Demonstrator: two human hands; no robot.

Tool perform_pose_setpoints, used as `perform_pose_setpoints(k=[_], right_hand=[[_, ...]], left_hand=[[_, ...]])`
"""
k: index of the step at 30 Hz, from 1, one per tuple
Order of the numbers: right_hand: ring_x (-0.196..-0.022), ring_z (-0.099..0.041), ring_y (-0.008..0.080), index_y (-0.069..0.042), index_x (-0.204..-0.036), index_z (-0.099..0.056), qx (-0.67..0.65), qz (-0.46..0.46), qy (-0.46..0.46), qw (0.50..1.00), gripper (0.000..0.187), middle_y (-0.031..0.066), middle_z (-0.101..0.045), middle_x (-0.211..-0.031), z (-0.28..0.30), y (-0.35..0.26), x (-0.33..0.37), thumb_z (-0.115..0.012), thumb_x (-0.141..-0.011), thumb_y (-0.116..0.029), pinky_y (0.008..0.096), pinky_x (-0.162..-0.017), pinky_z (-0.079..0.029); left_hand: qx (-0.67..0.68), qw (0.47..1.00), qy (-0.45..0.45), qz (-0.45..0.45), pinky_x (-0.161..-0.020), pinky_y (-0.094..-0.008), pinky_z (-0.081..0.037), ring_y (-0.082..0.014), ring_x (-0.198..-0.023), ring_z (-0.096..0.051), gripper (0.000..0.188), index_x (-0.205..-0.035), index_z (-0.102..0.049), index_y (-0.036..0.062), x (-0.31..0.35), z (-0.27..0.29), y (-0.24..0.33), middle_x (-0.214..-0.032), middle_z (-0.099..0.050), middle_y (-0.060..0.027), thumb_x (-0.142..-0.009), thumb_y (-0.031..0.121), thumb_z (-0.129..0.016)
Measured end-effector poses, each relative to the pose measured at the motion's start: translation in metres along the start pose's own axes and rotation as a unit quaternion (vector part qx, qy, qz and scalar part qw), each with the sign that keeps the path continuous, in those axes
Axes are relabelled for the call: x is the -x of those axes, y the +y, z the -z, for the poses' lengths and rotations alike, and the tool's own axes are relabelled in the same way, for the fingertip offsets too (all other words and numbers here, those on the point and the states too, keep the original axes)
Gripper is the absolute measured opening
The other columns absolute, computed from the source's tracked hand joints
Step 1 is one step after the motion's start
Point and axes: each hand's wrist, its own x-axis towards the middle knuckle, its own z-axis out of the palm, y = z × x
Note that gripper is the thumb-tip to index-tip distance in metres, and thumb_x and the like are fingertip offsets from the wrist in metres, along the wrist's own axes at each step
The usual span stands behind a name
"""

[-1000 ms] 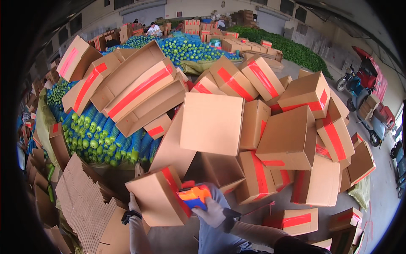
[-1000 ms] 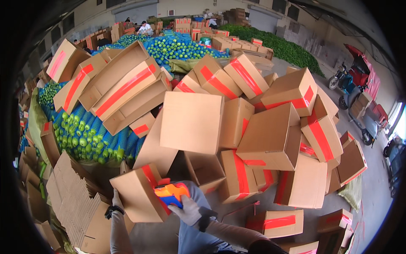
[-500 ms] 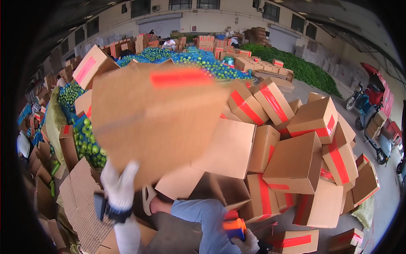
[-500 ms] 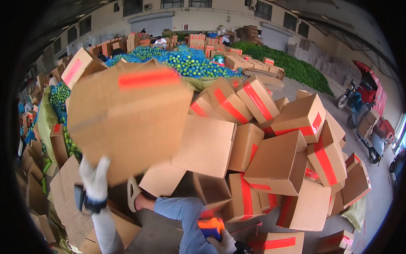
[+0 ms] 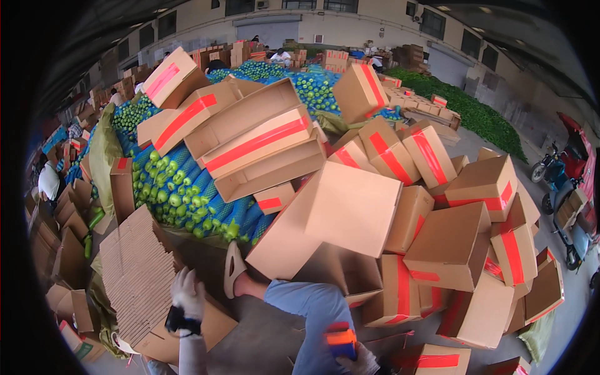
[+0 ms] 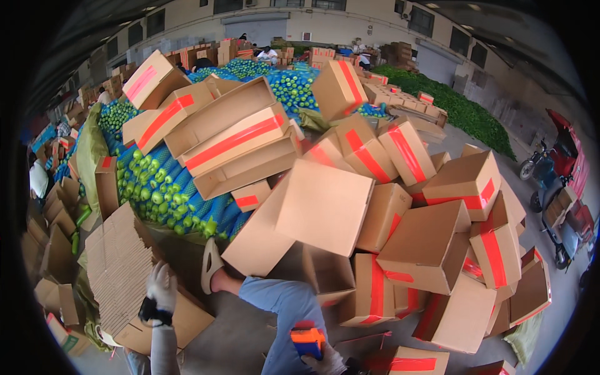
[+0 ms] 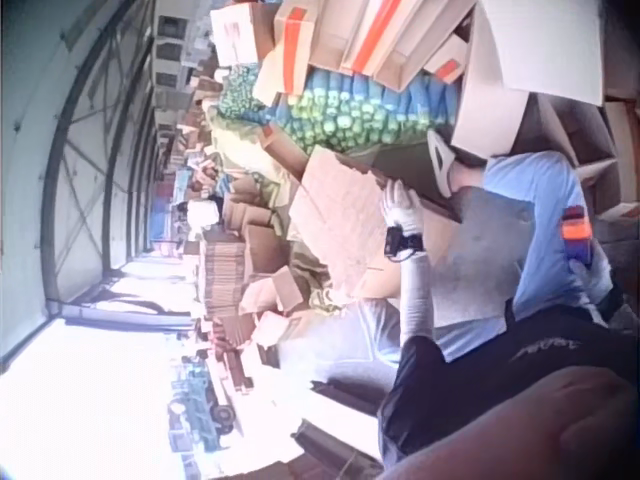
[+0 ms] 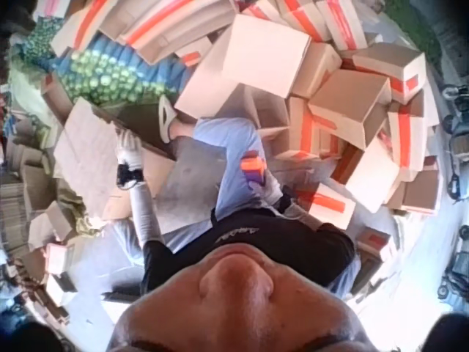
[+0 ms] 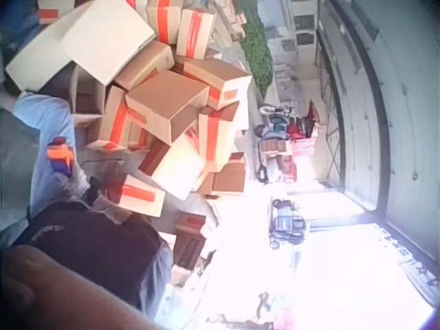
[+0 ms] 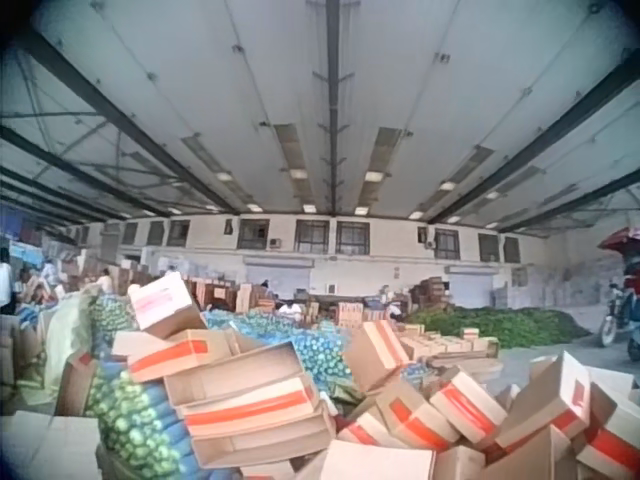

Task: The person is assembling cardboard boxes and sealing them using a hand-held tape dispenser.

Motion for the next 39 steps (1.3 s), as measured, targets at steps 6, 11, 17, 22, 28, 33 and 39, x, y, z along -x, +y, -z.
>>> perform_pose_setpoints(k=[6, 11, 17, 22, 28, 33, 39], right_hand=[[-0.099, -0.064, 0.0159, -0.003, -0.116, -0.06, 0.009, -0.121, -0.22, 0.968, 0.039, 0.0078, -0.068, -0.104, -0.005, -0.041, -0.053, -0.073, -0.087, -0.026, 0.0315, -0.086, -0.051], [-0.097, -0.067, 0.0195, -0.004, -0.117, -0.059, -0.198, -0.224, -0.192, 0.935, 0.032, 0.0073, -0.067, -0.103, -0.053, -0.061, -0.078, -0.068, -0.088, -0.012, 0.0332, -0.088, -0.052], [-0.095, -0.065, 0.0122, -0.003, -0.121, -0.059, -0.1, -0.041, -0.234, 0.966, 0.04, 0.0046, -0.07, -0.105, -0.154, -0.09, -0.079, -0.071, -0.083, -0.004, 0.0291, -0.084, -0.052], [-0.096, -0.066, 0.0241, -0.004, -0.117, -0.062, 0.112, 0.312, -0.195, 0.923, 0.04, 0.0103, -0.069, -0.108, -0.23, -0.131, -0.115, -0.076, -0.08, -0.011, 0.0359, -0.083, -0.052], [-0.1, -0.061, 0.0393, -0.009, -0.119, -0.061, 0.292, 0.361, -0.289, 0.837, 0.053, 0.017, -0.065, -0.106, -0.283, -0.139, -0.133, -0.08, -0.076, -0.033, 0.0471, -0.085, -0.049], [-0.112, -0.06, 0.0383, -0.012, -0.13, -0.056, 0.212, 0.178, -0.434, 0.858, 0.065, 0.0161, -0.064, -0.118, -0.269, -0.11, -0.104, -0.082, -0.075, -0.037, 0.0429, -0.095, -0.048], [-0.114, -0.062, 0.0287, -0.008, -0.133, -0.054, 0.231, 0.096, -0.488, 0.836, 0.074, 0.0124, -0.065, -0.121, -0.27, -0.098, -0.091, -0.086, -0.072, -0.035, 0.0371, -0.096, -0.047]], left_hand=[[-0.274, 0.946, -0.04, 0.168, -0.113, -0.054, -0.028, -0.0377, -0.138, -0.038, 0.064, -0.144, -0.044, 0.0106, 0.186, 0.061, -0.164, -0.149, -0.043, -0.0187, -0.083, 0.016, -0.061], [-0.218, 0.953, -0.085, 0.192, -0.115, -0.0532, -0.025, -0.038, -0.142, -0.032, 0.074, -0.148, -0.039, 0.0118, 0.186, 0.087, -0.156, -0.154, -0.036, -0.0173, -0.08, 0.018, -0.066], [-0.246, 0.956, 0.003, 0.162, -0.111, -0.0498, -0.033, -0.0326, -0.136, -0.043, 0.071, -0.142, -0.045, 0.0121, 0.203, 0.086, -0.125, -0.144, -0.049, -0.0111, -0.078, 0.026, -0.073], [-0.168, 0.969, 0.02, 0.183, -0.082, -0.0462, -0.044, -0.0261, -0.097, -0.063, 0.033, -0.101, -0.066, 0.0163, 0.214, 0.131, -0.093, -0.095, -0.067, -0.0012, -0.078, 0.038, -0.076], [-0.099, 0.993, 0.069, 0.003, -0.075, -0.0418, -0.043, -0.0231, -0.081, -0.059, 0.033, -0.081, -0.066, 0.0164, 0.243, 0.137, -0.078, -0.083, -0.061, 0.0017, -0.076, 0.047, -0.074], [-0.09, 0.995, 0.034, -0.009, -0.088, -0.0456, -0.044, -0.0317, -0.103, -0.059, 0.049, -0.101, -0.066, 0.0118, 0.263, 0.128, -0.08, -0.105, -0.063, -0.0098, -0.078, 0.054, -0.072], [0.223, 0.804, 0.376, 0.402, -0.121, -0.0443, -0.014, -0.034, -0.15, -0.011, 0.106, -0.157, -0.005, 0.0047, 0.244, 0.093, -0.041, -0.161, -0.004, -0.0253, -0.08, 0.014, -0.076]])
